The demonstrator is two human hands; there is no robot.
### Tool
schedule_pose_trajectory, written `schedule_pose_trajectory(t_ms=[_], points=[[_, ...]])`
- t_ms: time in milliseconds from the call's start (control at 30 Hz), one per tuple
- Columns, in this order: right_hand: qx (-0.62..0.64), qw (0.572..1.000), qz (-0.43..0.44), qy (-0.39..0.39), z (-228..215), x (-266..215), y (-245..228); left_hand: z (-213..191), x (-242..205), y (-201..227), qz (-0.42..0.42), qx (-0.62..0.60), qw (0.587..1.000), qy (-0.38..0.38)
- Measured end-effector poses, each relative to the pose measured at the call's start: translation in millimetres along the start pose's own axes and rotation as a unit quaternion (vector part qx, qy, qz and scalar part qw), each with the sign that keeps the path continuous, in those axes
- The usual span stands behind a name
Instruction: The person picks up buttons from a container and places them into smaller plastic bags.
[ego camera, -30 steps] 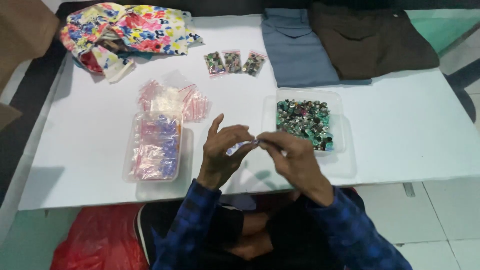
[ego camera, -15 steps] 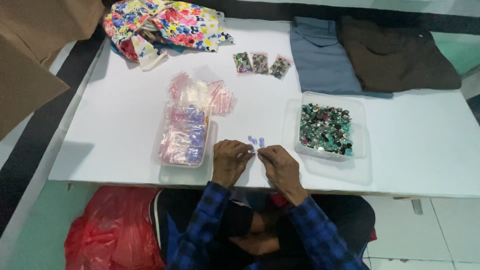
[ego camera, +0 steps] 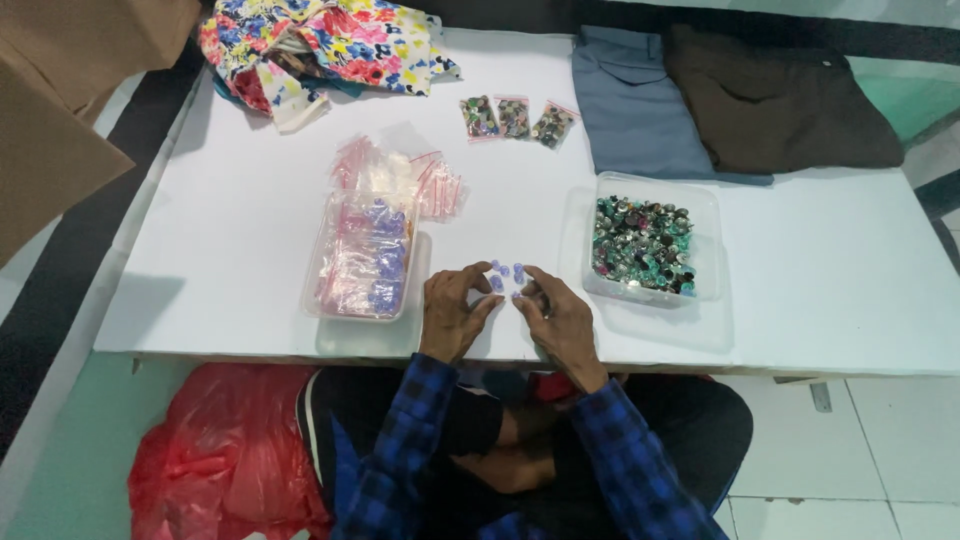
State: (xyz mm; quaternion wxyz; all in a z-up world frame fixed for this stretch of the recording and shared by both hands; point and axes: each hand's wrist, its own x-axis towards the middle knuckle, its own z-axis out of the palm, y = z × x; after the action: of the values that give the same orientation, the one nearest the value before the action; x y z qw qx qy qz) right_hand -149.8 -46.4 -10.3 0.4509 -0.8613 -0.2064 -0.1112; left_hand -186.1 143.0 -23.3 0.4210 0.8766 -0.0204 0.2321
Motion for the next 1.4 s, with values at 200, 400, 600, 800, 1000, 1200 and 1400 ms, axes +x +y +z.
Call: schedule_pose_trajectory(t_ms=[200, 400, 600, 800, 1000, 1200, 1400], points=[[-0.011, 0.999, 0.030, -0.041, -1.3, 9.5, 2.6, 2.4, 2.7, -0.8, -0.011, -0.005, 1.000, -0.002], [-0.039, 0.985, 0.070, -0.153, -11.7, 26.5, 4.7, -6.7, 6.7, 11.4, -0.017, 0.020, 0.999, -0.035], [-0.058, 0.979, 0.071, -0.182, -19.9, 33.4, -12.0, -4.0, 9.7, 4.9, -0.006, 0.063, 0.995, -0.082], [-0.044, 0.976, 0.066, -0.203, -25.2, 37.1, -11.8, -1.7, 8.5, 2.2, 0.008, 0.060, 0.996, -0.068], [-0.014, 0.983, 0.070, -0.170, -18.4, 32.7, -2.1, -3.9, 8.1, 4.9, -0.006, 0.049, 0.997, -0.066], [-0.104, 0.978, 0.087, -0.158, -8.3, 35.0, -7.2, -4.6, 11.8, 4.4, -0.001, 0.079, 0.993, -0.084], [-0.089, 0.985, 0.077, -0.130, -7.3, 32.2, -5.1, -0.3, 10.3, -2.4, -0.003, 0.066, 0.995, -0.076]])
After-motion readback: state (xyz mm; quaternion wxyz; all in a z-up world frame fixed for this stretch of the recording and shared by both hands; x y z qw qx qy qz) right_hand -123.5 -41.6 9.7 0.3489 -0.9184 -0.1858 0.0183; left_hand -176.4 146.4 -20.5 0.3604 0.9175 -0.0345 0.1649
